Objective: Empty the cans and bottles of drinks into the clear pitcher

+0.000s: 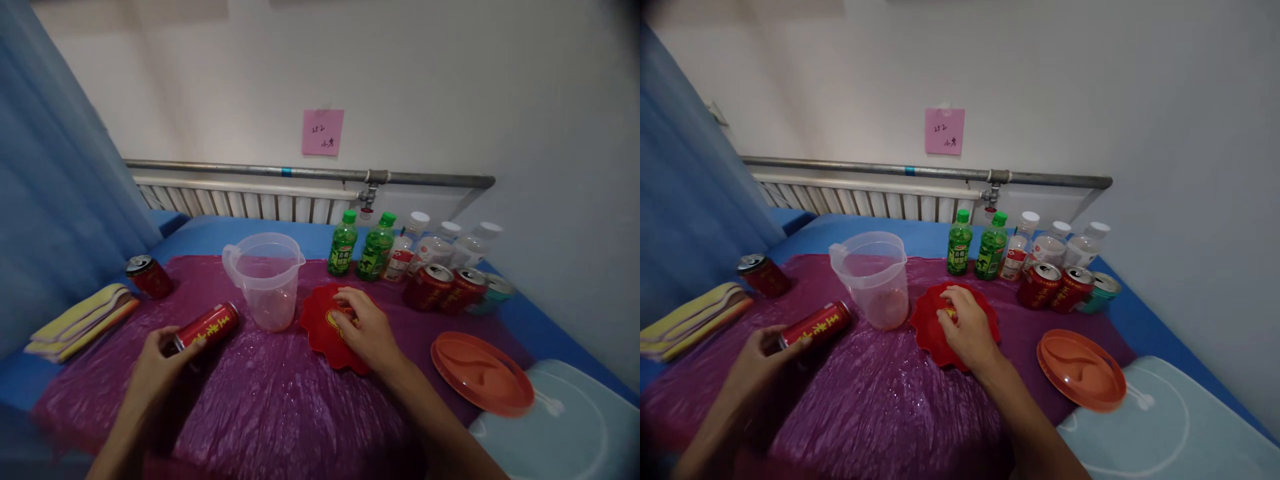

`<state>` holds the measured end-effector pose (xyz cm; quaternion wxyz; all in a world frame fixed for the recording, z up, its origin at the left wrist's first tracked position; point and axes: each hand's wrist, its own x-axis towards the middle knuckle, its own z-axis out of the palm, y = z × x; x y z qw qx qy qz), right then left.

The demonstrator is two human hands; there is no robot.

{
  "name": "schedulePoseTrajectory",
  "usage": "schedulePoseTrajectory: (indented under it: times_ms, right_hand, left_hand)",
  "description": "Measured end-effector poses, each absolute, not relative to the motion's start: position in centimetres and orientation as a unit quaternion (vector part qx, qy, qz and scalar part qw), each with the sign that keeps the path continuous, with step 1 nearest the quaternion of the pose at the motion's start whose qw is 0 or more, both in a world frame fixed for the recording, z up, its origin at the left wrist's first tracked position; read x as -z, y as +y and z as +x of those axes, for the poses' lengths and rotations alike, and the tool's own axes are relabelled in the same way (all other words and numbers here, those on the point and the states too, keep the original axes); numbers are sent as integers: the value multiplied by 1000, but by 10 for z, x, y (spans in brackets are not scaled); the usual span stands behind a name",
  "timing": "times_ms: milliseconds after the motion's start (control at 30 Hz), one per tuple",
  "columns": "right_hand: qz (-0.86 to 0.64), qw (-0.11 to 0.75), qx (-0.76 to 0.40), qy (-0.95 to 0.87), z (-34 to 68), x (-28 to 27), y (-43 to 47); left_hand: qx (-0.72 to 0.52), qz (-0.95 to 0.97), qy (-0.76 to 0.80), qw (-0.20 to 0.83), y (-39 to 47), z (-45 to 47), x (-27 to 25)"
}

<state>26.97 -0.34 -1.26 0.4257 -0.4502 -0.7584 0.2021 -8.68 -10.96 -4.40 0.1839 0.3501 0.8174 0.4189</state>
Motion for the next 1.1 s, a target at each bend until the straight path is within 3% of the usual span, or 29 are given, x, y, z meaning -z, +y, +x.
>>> schedulePoseTrajectory:
  times_ms: [100,333,533,733,967,1100]
  right_hand:
    - [-457,414,-206,-760,269,12,-4]
    - [-455,405,-194,-769,272,18,2]
    - [-468,402,-183,-765,271,22,4]
    - [-469,387,-172,-775,272,18,3]
    - [-470,369,-178,-782,270,24,5]
    - [-461,366,-181,-788,269,27,6]
  left_hand:
    - [-336,409,829,181,-110,-93,36]
    - [-98,544,832,47,-98,-76,0]
    - [-34,560,827,13,-91,-50,-9]
    - [-84,547,832,33,-82,-62,3]
    - [-302,445,837,100,-72,-116,16]
    - [-366,399,833,112,-56,-131,28]
